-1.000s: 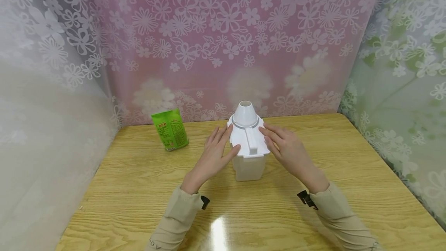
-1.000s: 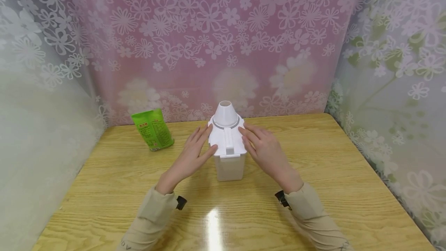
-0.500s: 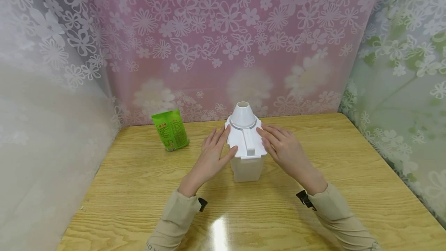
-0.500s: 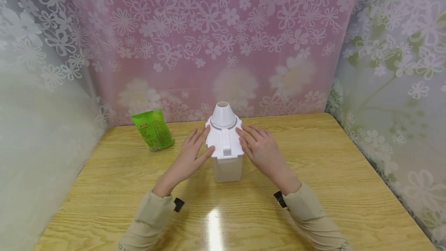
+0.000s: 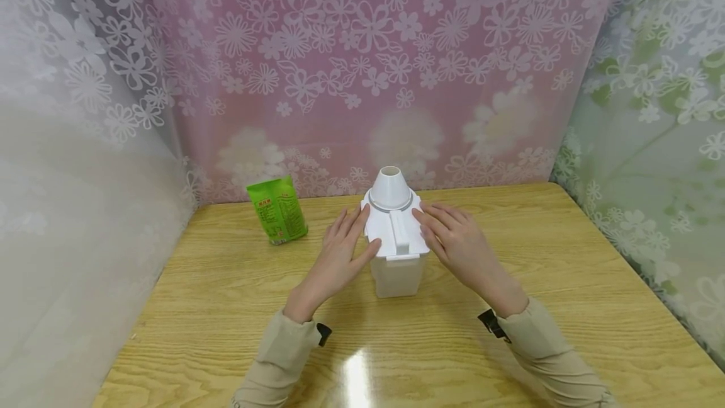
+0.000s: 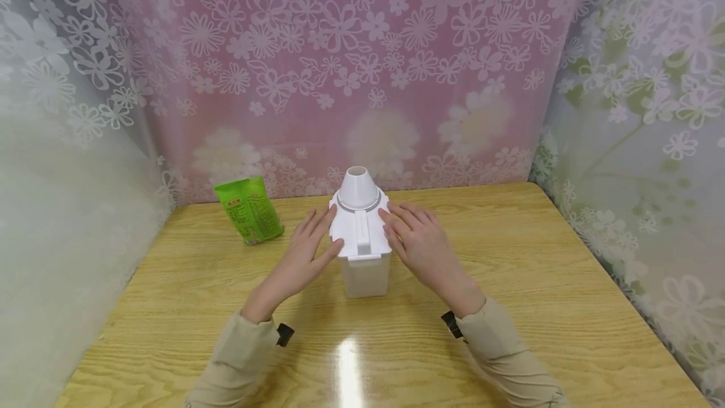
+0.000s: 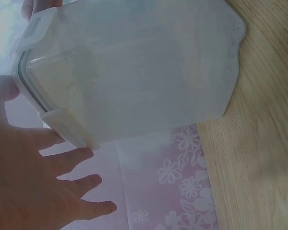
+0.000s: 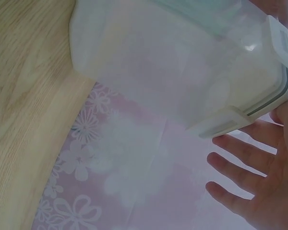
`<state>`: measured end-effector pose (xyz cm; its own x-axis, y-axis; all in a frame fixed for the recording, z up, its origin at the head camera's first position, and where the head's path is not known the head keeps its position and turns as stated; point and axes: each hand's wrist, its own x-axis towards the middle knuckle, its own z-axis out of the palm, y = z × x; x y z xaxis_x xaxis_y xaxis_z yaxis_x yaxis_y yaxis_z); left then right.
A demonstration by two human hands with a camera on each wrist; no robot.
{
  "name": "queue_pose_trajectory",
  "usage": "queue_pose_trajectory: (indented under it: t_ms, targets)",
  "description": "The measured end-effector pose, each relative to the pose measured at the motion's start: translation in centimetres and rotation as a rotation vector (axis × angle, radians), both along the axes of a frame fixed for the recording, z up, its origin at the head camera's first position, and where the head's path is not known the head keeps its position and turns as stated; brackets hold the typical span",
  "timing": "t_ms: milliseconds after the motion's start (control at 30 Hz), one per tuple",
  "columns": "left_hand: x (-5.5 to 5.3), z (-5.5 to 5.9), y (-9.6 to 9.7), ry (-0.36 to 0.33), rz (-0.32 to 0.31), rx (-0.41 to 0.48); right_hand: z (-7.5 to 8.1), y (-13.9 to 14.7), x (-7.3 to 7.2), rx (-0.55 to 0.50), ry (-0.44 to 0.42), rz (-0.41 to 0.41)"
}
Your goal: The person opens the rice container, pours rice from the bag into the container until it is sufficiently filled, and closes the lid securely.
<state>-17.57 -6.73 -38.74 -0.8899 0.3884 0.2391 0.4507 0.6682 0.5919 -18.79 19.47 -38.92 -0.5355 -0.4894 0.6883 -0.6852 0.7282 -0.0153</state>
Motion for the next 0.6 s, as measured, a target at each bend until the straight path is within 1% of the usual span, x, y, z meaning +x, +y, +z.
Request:
queue_pose_trajectory:
  t_ms: [333, 600]
  targets:
    - [0.25, 0.03, -0.55, 0.012, 0.004, -0.001, 0.03, -0.57, 0.34, -0.017, -0.012, 0.003]
    - [0.38, 0.01, -1.02, -0.006, -0.003, 0.011, 0.07, -1.02, 0.48, -0.024, -0.008, 0.014]
